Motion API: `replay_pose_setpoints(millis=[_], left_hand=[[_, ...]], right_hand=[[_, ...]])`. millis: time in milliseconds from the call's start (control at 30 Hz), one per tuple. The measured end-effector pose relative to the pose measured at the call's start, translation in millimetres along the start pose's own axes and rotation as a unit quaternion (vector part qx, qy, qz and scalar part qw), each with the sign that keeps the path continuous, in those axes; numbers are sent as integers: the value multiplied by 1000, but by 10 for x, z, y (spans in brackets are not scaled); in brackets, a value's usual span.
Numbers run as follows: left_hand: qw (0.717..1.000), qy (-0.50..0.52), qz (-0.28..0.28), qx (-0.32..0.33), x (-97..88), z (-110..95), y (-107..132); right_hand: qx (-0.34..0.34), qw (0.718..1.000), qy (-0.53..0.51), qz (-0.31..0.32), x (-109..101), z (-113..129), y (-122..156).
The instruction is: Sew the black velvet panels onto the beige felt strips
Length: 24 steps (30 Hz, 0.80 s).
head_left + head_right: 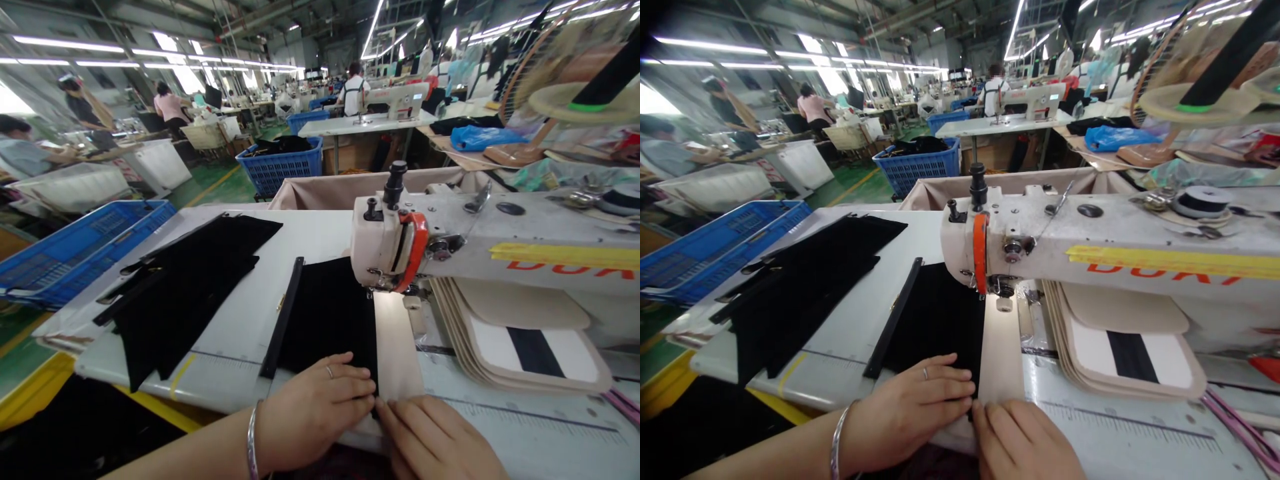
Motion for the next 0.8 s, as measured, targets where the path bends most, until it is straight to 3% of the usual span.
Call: replay_pose_setpoints(millis=[300,800], left_hand=[[999,-26,-27,24,23,246,-82],[994,-105,-13,29,-1,680,-339]], right_hand=[[37,999,-8,23,121,-226,-132],[135,990,7,44,231,-553,-418]])
Point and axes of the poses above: each hand's wrist, its own y-axis away from the middle knuckle, its own x-axis out of the palm, z = x × y, the point moved 10 cm from there along -y, towards the middle knuckle, and after that the axes turned 11 degrees about x, right-handed, at the moved point
